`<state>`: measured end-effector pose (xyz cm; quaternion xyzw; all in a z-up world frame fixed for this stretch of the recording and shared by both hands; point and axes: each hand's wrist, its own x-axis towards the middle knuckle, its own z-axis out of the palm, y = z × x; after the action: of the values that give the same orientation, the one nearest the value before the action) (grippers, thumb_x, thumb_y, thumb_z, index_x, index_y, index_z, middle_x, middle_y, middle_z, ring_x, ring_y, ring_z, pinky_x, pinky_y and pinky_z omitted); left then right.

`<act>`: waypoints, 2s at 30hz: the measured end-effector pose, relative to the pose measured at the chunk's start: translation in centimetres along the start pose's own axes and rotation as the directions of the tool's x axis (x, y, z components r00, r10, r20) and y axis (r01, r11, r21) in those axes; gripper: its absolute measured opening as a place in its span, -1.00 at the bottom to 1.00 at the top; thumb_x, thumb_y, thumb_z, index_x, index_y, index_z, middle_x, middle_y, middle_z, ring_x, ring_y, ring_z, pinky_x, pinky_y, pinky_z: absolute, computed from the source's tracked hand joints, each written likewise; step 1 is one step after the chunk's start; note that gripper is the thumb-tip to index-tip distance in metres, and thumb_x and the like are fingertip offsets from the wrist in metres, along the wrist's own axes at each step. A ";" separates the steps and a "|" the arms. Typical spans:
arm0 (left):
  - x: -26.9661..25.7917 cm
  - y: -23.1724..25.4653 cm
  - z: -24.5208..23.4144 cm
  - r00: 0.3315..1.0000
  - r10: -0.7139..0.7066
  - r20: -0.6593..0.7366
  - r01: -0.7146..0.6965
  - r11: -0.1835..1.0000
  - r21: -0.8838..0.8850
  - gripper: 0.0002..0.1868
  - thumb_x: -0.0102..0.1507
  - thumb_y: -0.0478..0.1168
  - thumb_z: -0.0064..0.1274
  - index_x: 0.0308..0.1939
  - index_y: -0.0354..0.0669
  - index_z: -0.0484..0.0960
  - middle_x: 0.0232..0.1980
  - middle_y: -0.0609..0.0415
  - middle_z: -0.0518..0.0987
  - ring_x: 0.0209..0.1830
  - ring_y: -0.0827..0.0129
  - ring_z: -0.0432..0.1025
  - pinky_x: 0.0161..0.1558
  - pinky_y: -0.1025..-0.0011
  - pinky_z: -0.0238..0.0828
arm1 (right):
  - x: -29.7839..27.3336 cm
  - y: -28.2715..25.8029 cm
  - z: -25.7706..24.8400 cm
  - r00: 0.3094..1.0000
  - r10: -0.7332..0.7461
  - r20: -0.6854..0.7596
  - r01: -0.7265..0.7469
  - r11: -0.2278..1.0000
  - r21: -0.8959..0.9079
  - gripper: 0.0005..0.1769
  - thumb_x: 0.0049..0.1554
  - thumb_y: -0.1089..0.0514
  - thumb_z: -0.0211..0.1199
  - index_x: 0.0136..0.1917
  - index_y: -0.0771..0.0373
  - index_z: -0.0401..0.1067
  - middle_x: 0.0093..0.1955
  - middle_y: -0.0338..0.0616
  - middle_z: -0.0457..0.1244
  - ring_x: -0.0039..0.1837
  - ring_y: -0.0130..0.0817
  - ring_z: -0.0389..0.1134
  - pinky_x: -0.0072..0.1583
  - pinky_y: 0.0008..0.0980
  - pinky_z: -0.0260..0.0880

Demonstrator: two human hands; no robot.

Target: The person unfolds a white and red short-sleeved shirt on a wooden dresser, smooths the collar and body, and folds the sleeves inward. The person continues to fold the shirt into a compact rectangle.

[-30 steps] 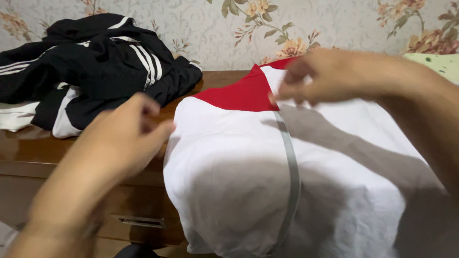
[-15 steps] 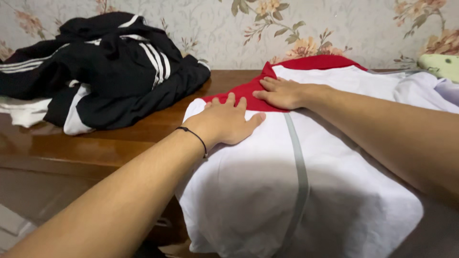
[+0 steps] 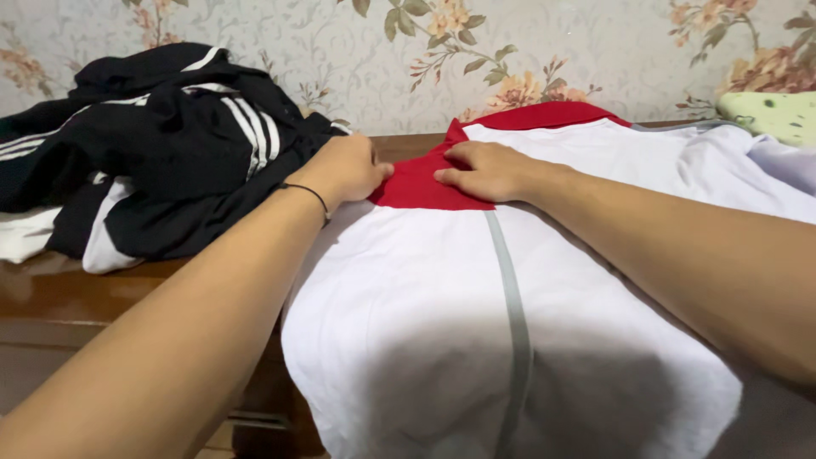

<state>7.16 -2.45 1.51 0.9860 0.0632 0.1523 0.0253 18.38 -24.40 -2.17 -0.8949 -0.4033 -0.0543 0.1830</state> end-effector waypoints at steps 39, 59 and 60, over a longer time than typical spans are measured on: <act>10.5 4.0 6.8 0.944 -0.321 -0.073 0.275 0.892 -0.359 -0.50 0.22 0.14 0.13 0.06 -0.12 0.66 0.16 -0.22 0.57 0.18 -0.09 0.45 0.17 0.09 0.40 | -3.1 10.1 -4.4 0.957 0.286 -0.039 -0.288 0.957 -0.039 -0.20 0.13 -0.36 0.17 0.47 0.11 0.29 0.52 0.07 0.14 0.54 -0.03 0.13 0.49 -0.11 0.10; 11.0 -1.8 4.4 0.975 -0.208 0.082 0.224 0.917 -0.330 -0.44 0.09 0.04 0.33 -0.06 -0.40 0.72 0.00 -0.28 0.66 0.00 -0.01 0.57 0.05 0.22 0.48 | -4.3 12.7 -4.7 0.957 0.265 -0.116 -0.252 0.961 0.110 -0.42 0.09 -0.16 0.29 0.31 0.12 0.49 0.21 0.04 0.34 0.26 -0.17 0.34 0.26 -0.25 0.31; 11.1 -1.7 4.6 0.980 -0.182 0.077 0.198 0.916 -0.350 -0.46 0.09 0.01 0.32 -0.07 -0.42 0.73 -0.02 -0.27 0.68 -0.02 0.01 0.59 0.04 0.23 0.49 | -4.4 12.8 -4.8 0.960 0.256 -0.115 -0.245 0.964 0.099 -0.42 0.09 -0.16 0.30 0.30 0.13 0.49 0.20 0.04 0.35 0.24 -0.17 0.35 0.26 -0.25 0.31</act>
<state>18.89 0.52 0.33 0.9573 0.1294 0.1369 0.2195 25.22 -37.07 -2.43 -0.9251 -0.2762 -0.0702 0.2510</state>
